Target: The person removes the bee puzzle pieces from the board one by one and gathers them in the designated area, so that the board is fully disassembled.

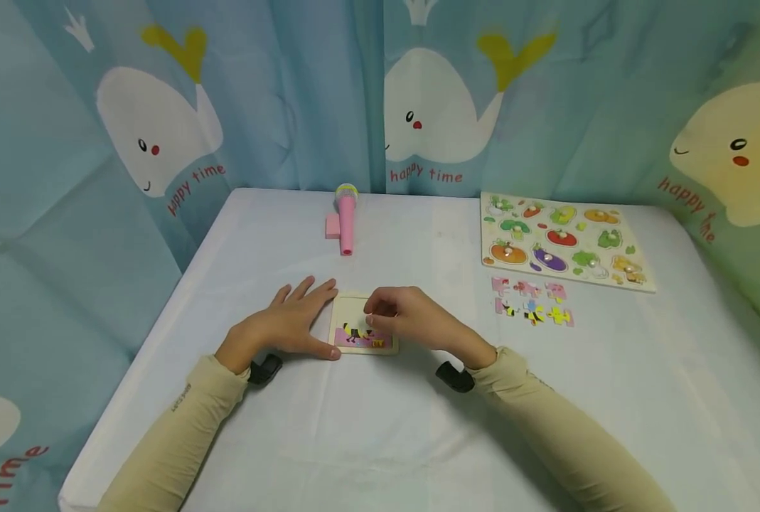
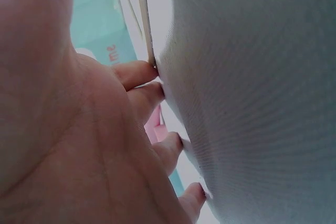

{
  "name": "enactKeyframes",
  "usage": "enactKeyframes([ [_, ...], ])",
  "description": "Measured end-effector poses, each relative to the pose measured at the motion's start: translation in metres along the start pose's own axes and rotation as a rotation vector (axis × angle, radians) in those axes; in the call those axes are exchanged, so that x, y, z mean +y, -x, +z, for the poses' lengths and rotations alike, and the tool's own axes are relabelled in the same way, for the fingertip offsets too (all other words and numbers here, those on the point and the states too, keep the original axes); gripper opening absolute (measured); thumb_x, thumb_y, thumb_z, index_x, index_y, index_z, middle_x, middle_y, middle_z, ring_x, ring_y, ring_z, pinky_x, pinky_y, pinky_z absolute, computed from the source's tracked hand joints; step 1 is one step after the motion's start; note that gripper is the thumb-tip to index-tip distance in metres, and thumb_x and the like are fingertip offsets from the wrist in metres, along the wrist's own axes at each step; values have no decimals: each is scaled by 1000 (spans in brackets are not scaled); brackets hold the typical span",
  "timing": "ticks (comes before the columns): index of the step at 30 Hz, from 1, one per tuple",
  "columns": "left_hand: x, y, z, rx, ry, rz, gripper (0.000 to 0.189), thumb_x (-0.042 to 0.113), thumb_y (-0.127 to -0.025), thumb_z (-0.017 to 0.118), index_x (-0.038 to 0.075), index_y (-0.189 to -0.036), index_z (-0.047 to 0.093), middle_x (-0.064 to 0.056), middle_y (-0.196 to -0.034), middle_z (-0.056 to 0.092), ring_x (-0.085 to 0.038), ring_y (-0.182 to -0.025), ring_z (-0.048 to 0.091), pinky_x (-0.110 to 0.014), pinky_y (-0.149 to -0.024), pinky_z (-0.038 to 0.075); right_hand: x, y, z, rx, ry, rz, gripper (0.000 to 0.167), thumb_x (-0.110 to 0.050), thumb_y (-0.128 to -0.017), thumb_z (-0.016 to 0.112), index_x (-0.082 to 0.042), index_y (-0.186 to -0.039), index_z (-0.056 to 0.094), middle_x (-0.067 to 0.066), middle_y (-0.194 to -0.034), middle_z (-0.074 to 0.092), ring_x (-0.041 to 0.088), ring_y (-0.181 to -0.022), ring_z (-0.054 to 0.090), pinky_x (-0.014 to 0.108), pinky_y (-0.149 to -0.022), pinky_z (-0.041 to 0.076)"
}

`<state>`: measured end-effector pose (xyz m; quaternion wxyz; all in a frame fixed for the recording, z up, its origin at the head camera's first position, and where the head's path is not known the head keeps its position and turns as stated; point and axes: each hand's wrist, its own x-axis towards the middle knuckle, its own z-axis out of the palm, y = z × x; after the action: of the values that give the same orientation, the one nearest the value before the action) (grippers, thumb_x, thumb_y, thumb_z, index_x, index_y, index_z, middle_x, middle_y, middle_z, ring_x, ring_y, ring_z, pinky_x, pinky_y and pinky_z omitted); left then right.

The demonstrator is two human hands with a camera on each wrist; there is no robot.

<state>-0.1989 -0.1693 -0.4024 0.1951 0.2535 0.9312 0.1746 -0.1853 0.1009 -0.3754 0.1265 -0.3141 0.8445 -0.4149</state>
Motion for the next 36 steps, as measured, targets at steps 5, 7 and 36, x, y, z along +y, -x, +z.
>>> enactKeyframes([
  [5,0,1,1,10,0,6,116,63,-85,84,7,-170,26,-8,-179,13,-41,-163,-1,-67,-126,-2,-4,-7,10,-37,37,-33,11,-1,-98,71,2,-108,72,-1,-89,70,10,-82,63,27,-76,55],
  [7,0,1,1,13,3,12,116,62,-86,84,6,-169,27,-9,-179,13,-41,-163,-1,-68,-125,-1,-5,-9,13,-51,45,-30,13,1,-95,72,1,-109,72,1,-91,71,10,-83,64,27,-76,55],
  [36,-2,5,5,28,16,44,114,60,-87,84,4,-169,27,-8,-179,15,-40,-163,-1,-67,-125,-1,-10,-21,41,-79,298,-7,24,0,-87,79,7,-109,71,10,-105,59,18,-90,52,30,-78,50],
])
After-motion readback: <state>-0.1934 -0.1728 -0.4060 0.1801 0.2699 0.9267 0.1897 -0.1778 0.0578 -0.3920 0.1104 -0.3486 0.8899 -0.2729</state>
